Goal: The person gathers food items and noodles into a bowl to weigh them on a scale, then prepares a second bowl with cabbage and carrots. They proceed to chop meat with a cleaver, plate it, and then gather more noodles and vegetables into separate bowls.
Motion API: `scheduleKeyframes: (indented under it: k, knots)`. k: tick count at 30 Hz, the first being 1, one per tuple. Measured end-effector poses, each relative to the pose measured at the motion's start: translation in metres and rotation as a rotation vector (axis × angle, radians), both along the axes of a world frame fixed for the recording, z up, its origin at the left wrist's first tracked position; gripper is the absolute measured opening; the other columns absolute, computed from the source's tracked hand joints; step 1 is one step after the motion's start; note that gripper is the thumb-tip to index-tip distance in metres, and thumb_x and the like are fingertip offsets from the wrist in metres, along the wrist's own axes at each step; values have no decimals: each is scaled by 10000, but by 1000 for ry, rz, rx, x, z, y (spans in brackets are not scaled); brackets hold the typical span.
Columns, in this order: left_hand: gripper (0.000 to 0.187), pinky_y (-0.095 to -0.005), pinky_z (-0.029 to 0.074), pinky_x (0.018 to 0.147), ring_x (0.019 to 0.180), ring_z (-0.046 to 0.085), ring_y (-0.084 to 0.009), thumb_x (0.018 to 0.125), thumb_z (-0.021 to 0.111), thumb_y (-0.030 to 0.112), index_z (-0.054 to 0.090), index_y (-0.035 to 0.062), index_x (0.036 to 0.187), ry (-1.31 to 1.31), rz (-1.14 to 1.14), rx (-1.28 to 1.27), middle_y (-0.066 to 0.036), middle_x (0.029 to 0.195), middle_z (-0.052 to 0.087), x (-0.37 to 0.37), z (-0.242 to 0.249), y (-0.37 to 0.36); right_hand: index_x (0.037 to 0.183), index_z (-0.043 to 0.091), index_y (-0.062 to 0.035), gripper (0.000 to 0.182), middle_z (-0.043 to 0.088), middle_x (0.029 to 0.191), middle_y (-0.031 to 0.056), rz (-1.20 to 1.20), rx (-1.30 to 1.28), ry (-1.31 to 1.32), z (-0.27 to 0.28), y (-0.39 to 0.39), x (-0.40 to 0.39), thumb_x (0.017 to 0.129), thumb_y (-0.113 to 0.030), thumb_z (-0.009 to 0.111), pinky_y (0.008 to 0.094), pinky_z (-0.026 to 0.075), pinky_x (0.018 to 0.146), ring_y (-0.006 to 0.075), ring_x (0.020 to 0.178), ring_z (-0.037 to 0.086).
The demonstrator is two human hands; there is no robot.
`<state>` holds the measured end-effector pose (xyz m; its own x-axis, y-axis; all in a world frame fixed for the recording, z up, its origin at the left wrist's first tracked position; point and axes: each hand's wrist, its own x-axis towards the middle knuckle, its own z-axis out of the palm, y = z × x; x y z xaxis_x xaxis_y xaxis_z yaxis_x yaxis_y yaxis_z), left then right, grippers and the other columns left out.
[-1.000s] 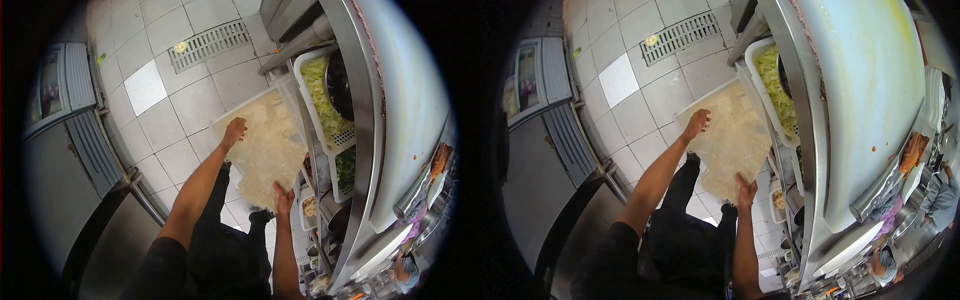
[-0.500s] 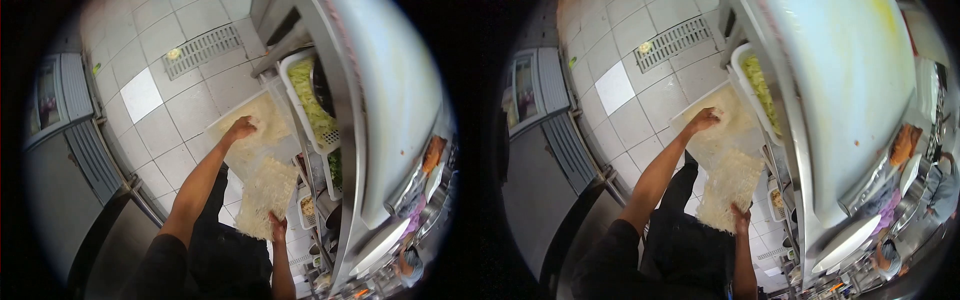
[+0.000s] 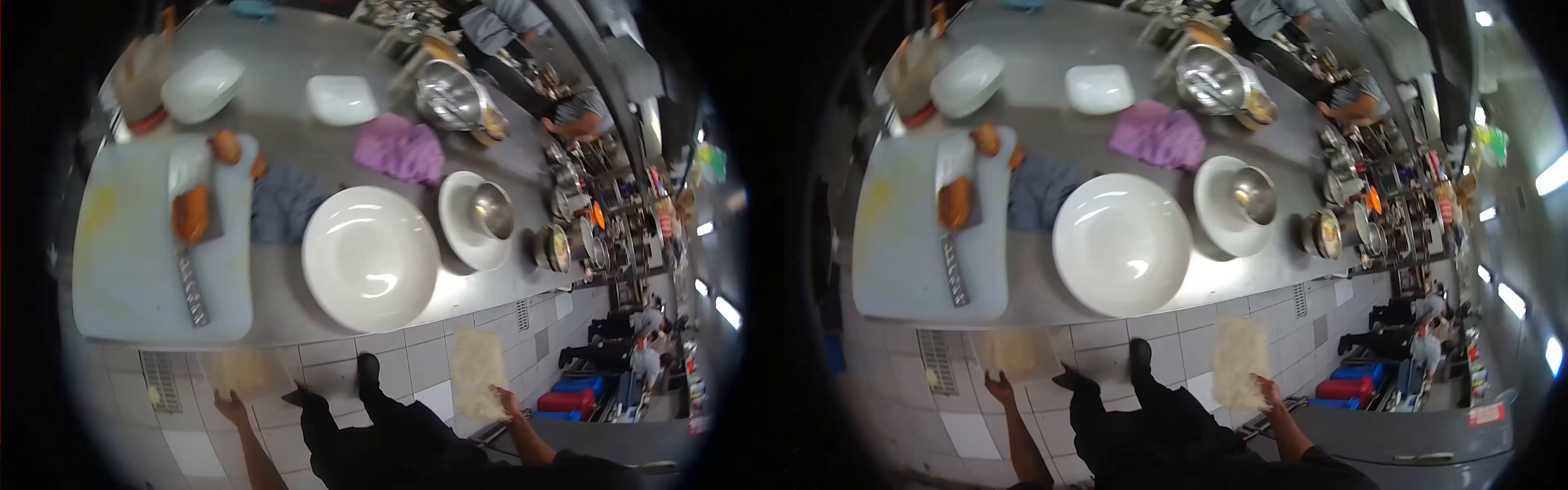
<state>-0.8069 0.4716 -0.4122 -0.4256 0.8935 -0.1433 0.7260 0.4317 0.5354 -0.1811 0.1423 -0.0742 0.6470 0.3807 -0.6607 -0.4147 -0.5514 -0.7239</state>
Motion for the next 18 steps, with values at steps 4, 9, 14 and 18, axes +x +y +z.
scheduleKeyframes:
  k: [4, 9, 14, 18]
  knots:
    - [591, -449, 379, 1011, 1173, 475, -407, 796, 717, 128, 466, -64, 1296, -33, -25, -97, -266, 1228, 525, 27, 41, -38, 1261, 485, 113, 776, 552, 1272, 178, 23, 613, -191, 1, -87, 89, 866, -544, 597, 410, 469, 972, 284, 1136, 563]
    - [396, -435, 516, 779, 870, 634, -360, 783, 716, 127, 576, -21, 1123, 136, -527, 87, -182, 955, 656, 73, 63, -87, 1269, 497, 86, 585, 581, 1224, 183, -330, 739, -102, 89, -18, 102, 894, -349, 605, 417, 490, 947, 308, 1098, 591]
    - [389, -325, 572, 637, 788, 690, -223, 922, 622, 347, 591, 52, 1173, -908, -662, -1265, -106, 951, 689, 312, 197, -82, 1289, 486, 56, 473, 587, 1234, 161, -510, 889, -105, 90, 4, 166, 908, -205, 589, 441, 491, 953, 304, 1099, 594]
    - [296, -298, 542, 687, 831, 635, -142, 972, 561, 274, 563, 66, 1183, -1224, -1155, -1018, -53, 984, 635, 578, 416, -61, 1256, 507, 67, 439, 608, 1184, 162, -665, 810, -173, 44, 34, 229, 894, -151, 626, 407, 537, 882, 280, 1024, 627]
